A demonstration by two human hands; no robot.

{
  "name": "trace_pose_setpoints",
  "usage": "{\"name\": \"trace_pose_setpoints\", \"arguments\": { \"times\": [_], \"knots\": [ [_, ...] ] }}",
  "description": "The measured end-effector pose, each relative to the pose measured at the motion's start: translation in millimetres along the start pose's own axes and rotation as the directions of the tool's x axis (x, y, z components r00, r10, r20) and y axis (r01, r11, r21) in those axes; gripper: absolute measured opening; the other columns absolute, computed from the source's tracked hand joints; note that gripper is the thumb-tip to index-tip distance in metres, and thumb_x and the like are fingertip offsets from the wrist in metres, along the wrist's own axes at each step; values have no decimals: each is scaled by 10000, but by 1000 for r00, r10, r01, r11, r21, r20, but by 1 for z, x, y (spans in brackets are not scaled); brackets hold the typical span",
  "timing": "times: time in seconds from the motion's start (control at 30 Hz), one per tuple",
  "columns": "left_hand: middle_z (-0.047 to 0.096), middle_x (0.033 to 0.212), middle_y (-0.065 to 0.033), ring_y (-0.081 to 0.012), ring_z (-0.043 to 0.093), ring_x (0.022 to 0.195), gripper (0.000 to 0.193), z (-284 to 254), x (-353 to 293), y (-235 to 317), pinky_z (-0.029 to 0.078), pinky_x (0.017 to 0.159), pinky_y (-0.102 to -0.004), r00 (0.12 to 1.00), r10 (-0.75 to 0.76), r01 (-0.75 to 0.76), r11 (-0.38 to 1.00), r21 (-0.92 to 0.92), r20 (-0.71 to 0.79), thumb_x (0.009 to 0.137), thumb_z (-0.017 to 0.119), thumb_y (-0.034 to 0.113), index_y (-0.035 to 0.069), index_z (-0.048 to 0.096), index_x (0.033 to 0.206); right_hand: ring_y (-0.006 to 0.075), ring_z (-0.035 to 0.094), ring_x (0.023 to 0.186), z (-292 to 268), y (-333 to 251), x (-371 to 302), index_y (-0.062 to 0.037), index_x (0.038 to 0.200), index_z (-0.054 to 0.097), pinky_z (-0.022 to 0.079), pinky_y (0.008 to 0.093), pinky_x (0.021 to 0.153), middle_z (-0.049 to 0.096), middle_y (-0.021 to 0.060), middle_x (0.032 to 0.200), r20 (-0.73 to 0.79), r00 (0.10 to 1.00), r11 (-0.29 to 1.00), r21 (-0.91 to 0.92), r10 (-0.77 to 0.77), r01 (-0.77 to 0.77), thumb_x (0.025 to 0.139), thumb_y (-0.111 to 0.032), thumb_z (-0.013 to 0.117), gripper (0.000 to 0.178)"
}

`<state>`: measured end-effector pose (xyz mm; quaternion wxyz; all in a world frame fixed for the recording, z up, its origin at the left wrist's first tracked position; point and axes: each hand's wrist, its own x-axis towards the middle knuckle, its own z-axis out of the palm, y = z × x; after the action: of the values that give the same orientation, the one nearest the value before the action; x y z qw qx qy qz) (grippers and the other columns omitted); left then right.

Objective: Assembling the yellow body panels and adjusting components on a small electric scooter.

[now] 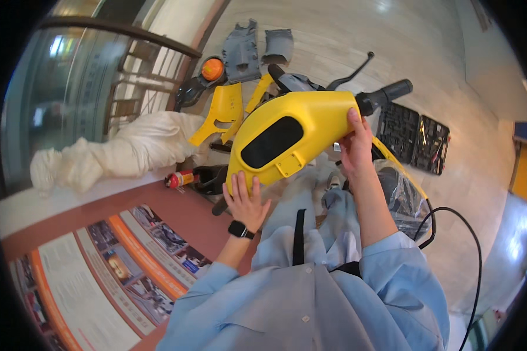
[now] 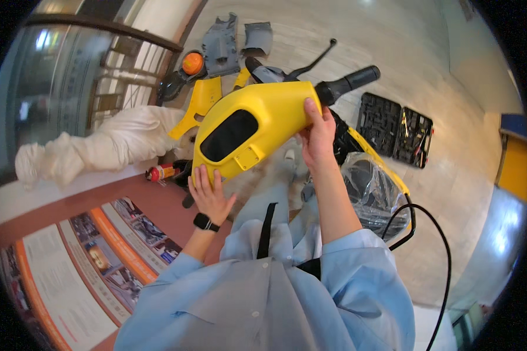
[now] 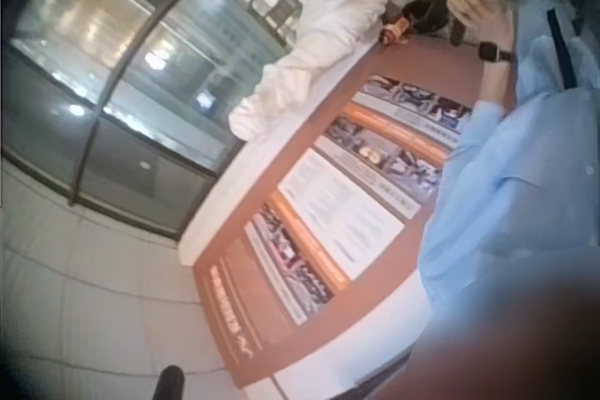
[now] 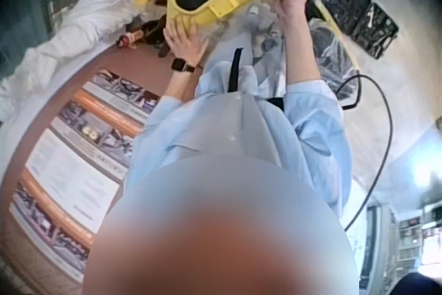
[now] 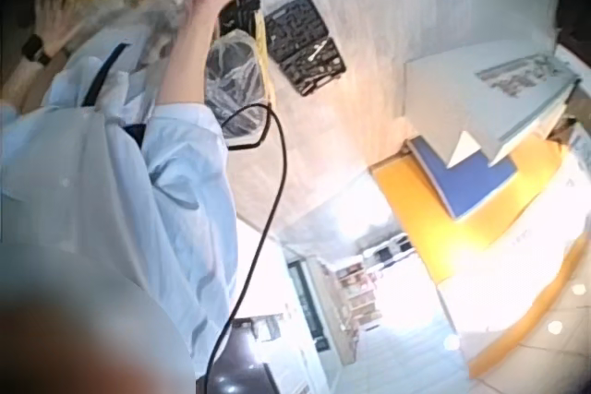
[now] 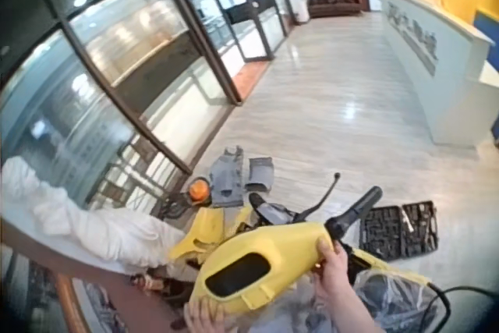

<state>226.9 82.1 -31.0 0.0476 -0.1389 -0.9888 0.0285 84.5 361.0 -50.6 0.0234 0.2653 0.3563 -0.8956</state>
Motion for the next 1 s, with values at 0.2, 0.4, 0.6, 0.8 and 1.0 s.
{"name": "trace_pose_setpoints", "arguments": {
  "times": [0.2, 0.4, 0.6, 0.8, 1.0],
  "knots": [
    [448, 1416, -203, -409, 482, 1248, 681, 48, 2, -2, 423, 977, -565, 897, 100, 36, 954, 297, -430, 811, 715, 201, 218, 409, 1419, 174, 616, 1056, -24, 10, 11, -115, 1201, 589, 472, 347, 900, 649, 17, 1138, 12, 999, 999, -36, 39, -38, 925, -438, 638, 428],
    [465, 1433, -180, -425, 510, 1230, 522, 26, 13, -14, 463, 918, -571, 926, 52, -19, 996, 89, -375, 942, 567, 214, 346, 433, 1429, 174, 634, 1078, -13, -5, -3, -105, 1242, 585, 504, 348, 924, 671, 28, 1144, 21, 1000, 998, -64, -10, 12, 977, -453, 547, 439],
    [433, 1434, -259, -493, 537, 1170, 502, 28, 14, -17, 491, 915, -616, 921, 100, -61, 992, 114, -378, 940, 544, 92, 231, 441, 1411, 150, 642, 1050, -15, 0, 7, -111, 1192, 613, 510, 322, 876, 680, 2, 1113, 10, 991, 988, -73, -137, 137, 933, -473, 607, 446],
    [509, 1377, -244, -458, 592, 1092, 508, 37, 19, -35, 551, 841, -537, 868, 179, -70, 968, 242, -463, 937, 585, 133, 257, 462, 1414, 188, 659, 1033, -5, 13, 24, -72, 1218, 596, 535, 336, 911, 675, 46, 1132, 51, 952, 950, -67, -303, 306, 959, -472, 547, 479],
    [451, 1418, -262, -442, 532, 1205, 810, 35, 26, -42, 510, 930, -456, 789, 321, -153, 929, 337, -524, 677, 743, -56, 95, 444, 1414, 235, 660, 1017, -7, 15, 44, -63, 1212, 579, 528, 370, 942, 653, 79, 1173, 375, 782, 860, 97, -498, 501, 928, -429, 607, 465]
  ]
}}
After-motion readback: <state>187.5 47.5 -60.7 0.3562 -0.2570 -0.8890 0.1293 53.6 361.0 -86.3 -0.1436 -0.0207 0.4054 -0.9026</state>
